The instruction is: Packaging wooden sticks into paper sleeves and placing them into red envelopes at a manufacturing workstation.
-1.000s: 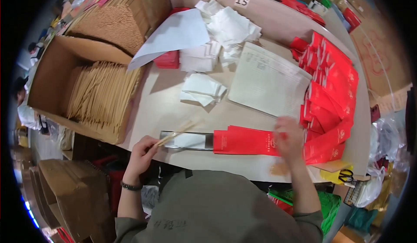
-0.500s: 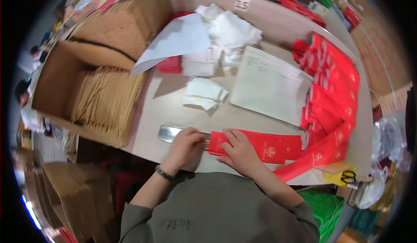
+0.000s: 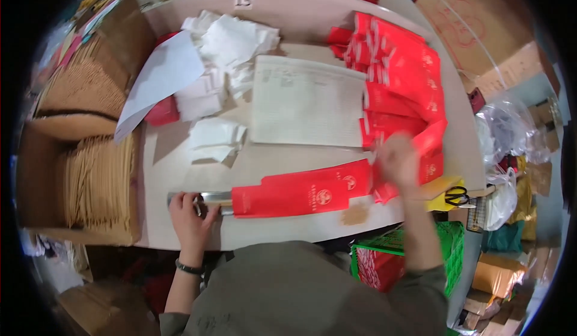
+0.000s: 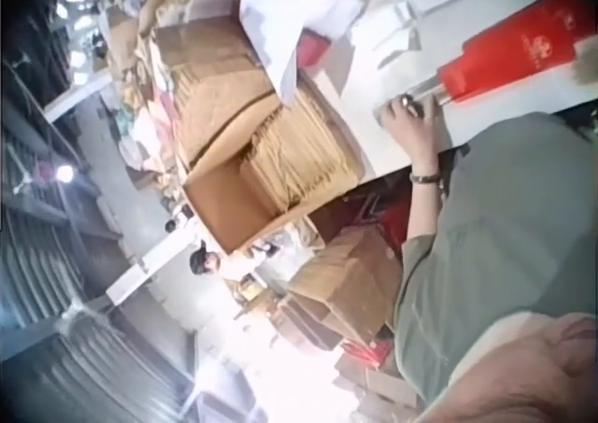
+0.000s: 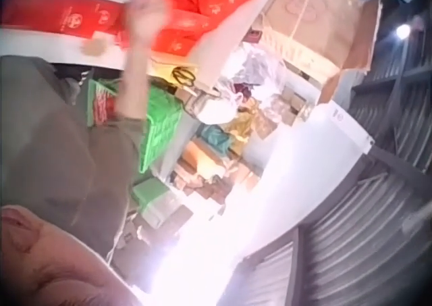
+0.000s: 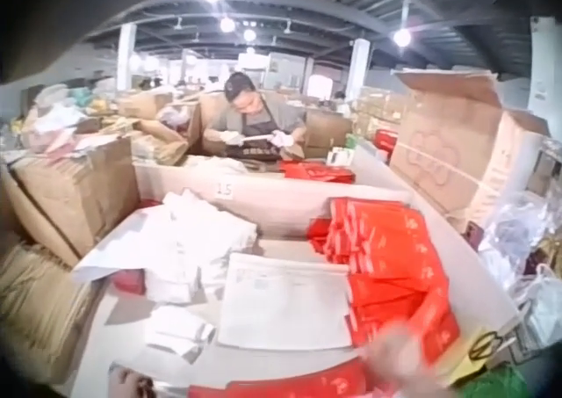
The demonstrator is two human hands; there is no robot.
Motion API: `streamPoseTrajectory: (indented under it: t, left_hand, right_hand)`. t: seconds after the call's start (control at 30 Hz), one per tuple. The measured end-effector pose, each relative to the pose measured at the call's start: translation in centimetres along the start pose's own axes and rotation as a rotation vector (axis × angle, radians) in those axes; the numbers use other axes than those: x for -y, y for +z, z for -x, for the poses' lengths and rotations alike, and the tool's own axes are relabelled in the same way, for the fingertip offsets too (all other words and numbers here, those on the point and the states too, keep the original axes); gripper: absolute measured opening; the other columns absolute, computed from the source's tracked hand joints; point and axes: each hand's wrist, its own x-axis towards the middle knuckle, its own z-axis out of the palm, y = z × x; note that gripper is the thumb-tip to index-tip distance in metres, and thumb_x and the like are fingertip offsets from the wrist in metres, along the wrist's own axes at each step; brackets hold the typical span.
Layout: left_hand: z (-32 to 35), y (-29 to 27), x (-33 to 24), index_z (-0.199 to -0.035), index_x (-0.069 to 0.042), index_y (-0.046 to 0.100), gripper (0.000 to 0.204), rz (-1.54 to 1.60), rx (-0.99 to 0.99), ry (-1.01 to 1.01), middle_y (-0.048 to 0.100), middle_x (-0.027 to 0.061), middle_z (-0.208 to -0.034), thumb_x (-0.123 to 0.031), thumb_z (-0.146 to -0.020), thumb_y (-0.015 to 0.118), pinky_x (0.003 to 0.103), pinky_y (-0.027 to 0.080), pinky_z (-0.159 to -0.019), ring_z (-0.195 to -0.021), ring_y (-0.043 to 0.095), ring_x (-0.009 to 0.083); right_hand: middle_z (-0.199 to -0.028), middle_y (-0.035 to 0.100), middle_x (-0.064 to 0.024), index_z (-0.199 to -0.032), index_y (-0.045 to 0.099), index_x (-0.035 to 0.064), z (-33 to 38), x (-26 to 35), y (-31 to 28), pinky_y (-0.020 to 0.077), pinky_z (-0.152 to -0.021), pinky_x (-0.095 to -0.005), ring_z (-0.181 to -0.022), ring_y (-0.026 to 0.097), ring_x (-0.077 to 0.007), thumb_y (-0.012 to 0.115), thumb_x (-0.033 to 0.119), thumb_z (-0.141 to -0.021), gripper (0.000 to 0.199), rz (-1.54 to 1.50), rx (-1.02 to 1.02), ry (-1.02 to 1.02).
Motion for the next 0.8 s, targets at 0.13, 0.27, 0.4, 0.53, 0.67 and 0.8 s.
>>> streamPoseTrajectory:
  t: [0.13,0.27,0.4,0.53,0.67,0.8]
  left_hand:
    - [0.0,-0.4,-0.4,-0.093,-0.003,0.058,0.036,0.037,0.062,-0.123,0.054,0.011,-0.092,-0.019,-0.073,0.083,0.039,0.047,-0.07,-0.08,0.056,0.0274]
    - [-0.6,0.1,-2.1,-0.093,-0.001,0.061,0.024,0.168,0.091,-0.175,0.06,0.0118,-0.088,-0.013,-0.079,0.076,0.039,0.048,-0.069,-0.078,0.059,0.0285]
    - [-1.1,-0.2,-4.7,-0.114,0.0,0.061,0.031,0.6,0.41,-0.368,0.069,0.0126,-0.104,-0.012,-0.088,0.071,0.032,0.055,-0.083,-0.092,0.068,0.0203]
    - [-1.7,0.3,-5.7,-0.123,0.0,0.056,0.042,0.803,0.534,-0.194,0.068,0.0115,-0.104,-0.014,-0.087,0.072,0.032,0.054,-0.084,-0.094,0.067,0.0198]
    - [-3.2,-3.3,-1.5,-0.129,-0.008,0.054,0.08,0.107,0.303,0.33,0.059,0.0138,-0.114,-0.033,-0.062,0.089,0.046,0.045,-0.092,-0.106,0.058,0.0307]
    - [-3.7,-2.6,0.0,-0.111,-0.01,0.058,0.07,0.081,0.402,0.445,0.057,0.0105,-0.098,-0.037,-0.056,0.091,0.046,0.045,-0.084,-0.096,0.057,0.0317]
  right_hand:
    - [-0.099,0.061,-0.0163,-0.09,0.062,0.005,-5.8,2.2,0.9,0.0476,-0.086,-0.0417,-0.098,0.059,-0.0345,0.072,0.013,-0.085,0.014,-0.098,0.031,0.258]
    - [-0.129,0.057,-0.0248,-0.092,0.062,0.0016,0.9,16.3,6.0,0.0407,-0.106,-0.0522,-0.126,0.048,-0.042,0.08,0.027,-0.076,0.035,-0.504,0.528,-0.344]
    - [-0.13,0.055,-0.0243,-0.092,0.06,-0.0004,2.0,18.6,10.7,0.0424,-0.104,-0.0515,-0.122,0.05,-0.0441,0.078,0.024,-0.078,0.033,-0.586,0.419,-0.329]
    - [-0.128,0.056,-0.0236,-0.097,0.06,0.0005,1.9,18.3,10.8,0.0447,-0.102,-0.0497,-0.117,0.054,-0.0434,0.078,0.022,-0.078,0.034,-0.596,0.442,-0.325]
    - [-0.129,0.055,-0.0229,-0.108,0.061,0.0047,2.1,18.7,10.2,0.0449,-0.101,-0.0492,-0.115,0.055,-0.0417,0.078,0.019,-0.076,0.039,-0.634,0.432,-0.237]
    - [-0.12,0.056,-0.0186,-0.105,0.062,0.0118,0.6,19.7,9.5,0.0464,-0.093,-0.0454,-0.11,0.055,-0.0345,0.075,0.022,-0.077,0.032,-0.532,0.343,-0.383]
